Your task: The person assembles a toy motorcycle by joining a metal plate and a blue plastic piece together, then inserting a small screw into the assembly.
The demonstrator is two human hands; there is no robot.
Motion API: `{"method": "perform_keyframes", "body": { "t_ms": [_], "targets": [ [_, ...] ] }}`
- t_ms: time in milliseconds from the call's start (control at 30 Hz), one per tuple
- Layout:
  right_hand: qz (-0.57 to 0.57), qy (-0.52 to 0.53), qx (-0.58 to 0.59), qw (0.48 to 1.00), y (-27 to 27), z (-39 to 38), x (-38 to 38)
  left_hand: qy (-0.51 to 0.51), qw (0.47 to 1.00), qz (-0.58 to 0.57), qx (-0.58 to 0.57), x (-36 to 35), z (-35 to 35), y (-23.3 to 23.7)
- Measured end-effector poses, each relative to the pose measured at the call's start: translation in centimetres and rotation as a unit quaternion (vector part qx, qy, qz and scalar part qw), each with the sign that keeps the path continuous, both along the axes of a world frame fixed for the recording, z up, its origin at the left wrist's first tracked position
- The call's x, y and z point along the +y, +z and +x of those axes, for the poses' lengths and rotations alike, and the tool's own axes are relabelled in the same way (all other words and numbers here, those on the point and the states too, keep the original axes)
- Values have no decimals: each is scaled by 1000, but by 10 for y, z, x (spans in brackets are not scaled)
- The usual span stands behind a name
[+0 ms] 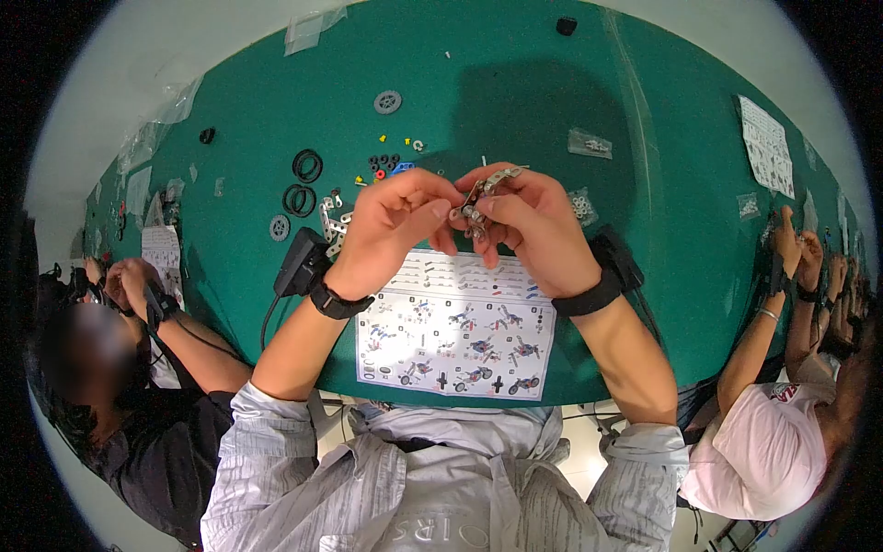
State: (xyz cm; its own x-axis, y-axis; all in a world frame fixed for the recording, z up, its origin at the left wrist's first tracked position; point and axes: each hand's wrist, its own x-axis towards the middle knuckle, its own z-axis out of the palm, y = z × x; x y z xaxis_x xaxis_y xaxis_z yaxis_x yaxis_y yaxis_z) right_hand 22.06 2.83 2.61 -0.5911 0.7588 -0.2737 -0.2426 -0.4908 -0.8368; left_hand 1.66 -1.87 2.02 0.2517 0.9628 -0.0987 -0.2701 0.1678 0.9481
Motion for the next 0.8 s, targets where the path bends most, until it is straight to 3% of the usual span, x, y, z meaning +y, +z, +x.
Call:
{"method": "perform_keyframes", "body": {
  "t_ms": [433,800],
  "targets": [
    [-10,61,71,996,-1,4,4,-42,996,78,20,-2,2,-12],
    [-15,70,37,997,0,4,5,-34,994,89,48,-2,2,-14]
  ]
}}
